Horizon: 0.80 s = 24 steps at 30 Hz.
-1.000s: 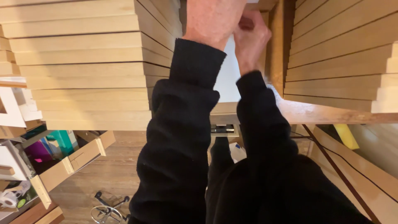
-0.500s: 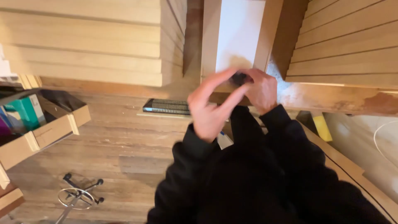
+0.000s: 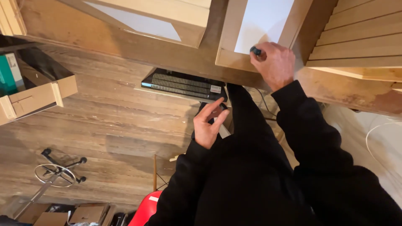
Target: The person is moving and organizing various stacks of framed artwork on a workbench.
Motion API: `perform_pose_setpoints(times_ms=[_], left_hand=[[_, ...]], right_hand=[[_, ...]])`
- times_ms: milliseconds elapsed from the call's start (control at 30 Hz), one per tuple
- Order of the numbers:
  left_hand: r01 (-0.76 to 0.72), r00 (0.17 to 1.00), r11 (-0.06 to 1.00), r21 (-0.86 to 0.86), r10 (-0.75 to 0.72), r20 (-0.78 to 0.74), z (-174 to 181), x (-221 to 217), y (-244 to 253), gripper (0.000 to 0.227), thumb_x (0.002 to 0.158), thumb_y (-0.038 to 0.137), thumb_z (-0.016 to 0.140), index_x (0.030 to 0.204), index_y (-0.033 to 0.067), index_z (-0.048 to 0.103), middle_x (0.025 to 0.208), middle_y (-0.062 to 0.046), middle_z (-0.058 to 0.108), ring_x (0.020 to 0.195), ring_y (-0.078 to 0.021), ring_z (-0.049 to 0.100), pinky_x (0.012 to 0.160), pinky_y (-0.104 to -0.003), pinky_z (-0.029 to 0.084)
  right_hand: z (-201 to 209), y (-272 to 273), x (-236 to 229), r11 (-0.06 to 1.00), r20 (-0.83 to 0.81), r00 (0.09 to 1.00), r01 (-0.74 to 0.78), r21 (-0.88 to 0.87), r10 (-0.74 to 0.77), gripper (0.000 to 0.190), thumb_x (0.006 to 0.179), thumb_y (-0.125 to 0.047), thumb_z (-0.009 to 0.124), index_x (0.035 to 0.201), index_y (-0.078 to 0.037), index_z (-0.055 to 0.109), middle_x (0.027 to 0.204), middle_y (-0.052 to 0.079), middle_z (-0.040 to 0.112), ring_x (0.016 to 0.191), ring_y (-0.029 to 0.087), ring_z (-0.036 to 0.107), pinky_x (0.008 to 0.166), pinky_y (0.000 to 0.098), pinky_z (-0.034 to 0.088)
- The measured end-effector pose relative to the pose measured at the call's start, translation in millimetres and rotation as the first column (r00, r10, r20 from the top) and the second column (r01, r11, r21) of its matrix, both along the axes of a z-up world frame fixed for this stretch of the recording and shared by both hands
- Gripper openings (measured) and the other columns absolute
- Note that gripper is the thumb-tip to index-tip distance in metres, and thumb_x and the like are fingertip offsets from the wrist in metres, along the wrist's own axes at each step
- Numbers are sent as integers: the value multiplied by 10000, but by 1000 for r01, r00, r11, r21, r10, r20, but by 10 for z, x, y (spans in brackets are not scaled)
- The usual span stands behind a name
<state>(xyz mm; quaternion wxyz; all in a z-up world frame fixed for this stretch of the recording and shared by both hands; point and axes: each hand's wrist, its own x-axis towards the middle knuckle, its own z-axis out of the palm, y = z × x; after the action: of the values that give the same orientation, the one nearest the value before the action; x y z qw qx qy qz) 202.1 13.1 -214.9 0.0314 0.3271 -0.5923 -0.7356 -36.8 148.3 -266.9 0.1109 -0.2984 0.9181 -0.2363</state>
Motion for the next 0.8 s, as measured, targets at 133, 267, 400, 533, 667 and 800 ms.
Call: perform_pose_setpoints(times_ms=[133, 267, 400, 533, 667, 800], left_hand=[[-32, 999, 995, 90, 29, 42, -53, -16, 51, 416, 928, 21, 768, 1329, 21, 658, 1082, -25, 681, 933, -88, 669, 843, -233, 559], [-105, 990, 984, 142, 89, 111, -269, -8, 107, 399, 903, 17, 792, 1277, 21, 654, 1097, -69, 712, 979, -113, 695, 847, -257, 573], [-122, 992, 972, 202, 127, -9, -530, -77, 162, 364, 930, -2, 769, 1276, 20, 658, 1139, -62, 707, 1042, -104, 670, 915, -275, 576], [-120, 990, 956, 269, 134, -34, -650, -214, 155, 380, 915, -19, 795, 1271, 24, 670, 1067, -50, 705, 982, -107, 669, 884, -275, 572], [9, 995, 959, 284, 19, -96, -539, -303, 162, 387, 900, -34, 822, 1262, 7, 689, 1078, -60, 726, 1000, -119, 680, 947, -290, 580], [103, 991, 930, 353, -64, -120, -297, -316, 121, 368, 894, 0, 797, 1242, 19, 680, 1167, -53, 743, 1104, -131, 722, 987, -298, 596]], right_hand=[[30, -27, 15, 1000, -33, 999, -12, 10, 12, 119, 936, -184, 839, 936, -91, 763, 846, 41, 744, 708, 189, 716, 628, 338, 560], [-84, 9, 20, 1000, -34, 999, -20, -3, 19, 138, 934, -185, 840, 935, -76, 756, 846, 45, 742, 718, 185, 724, 635, 340, 560], [284, 34, 38, 999, -3, 1000, 4, -53, -4, 136, 946, -177, 847, 978, -69, 771, 889, 59, 757, 752, 177, 740, 667, 321, 576], [814, 58, 208, 983, 295, 953, 118, -143, -72, 170, 937, -168, 840, 1052, -60, 778, 926, 63, 775, 787, 128, 745, 720, 268, 592], [1141, 119, 543, 968, 598, 800, 189, -166, -54, 242, 864, -175, 836, 1057, -47, 769, 860, 50, 764, 760, 85, 721, 714, 245, 588], [1228, 136, 577, 974, 654, 753, 195, -113, -75, 247, 839, -178, 837, 1043, -51, 780, 805, 46, 755, 716, 83, 704, 674, 254, 575]])
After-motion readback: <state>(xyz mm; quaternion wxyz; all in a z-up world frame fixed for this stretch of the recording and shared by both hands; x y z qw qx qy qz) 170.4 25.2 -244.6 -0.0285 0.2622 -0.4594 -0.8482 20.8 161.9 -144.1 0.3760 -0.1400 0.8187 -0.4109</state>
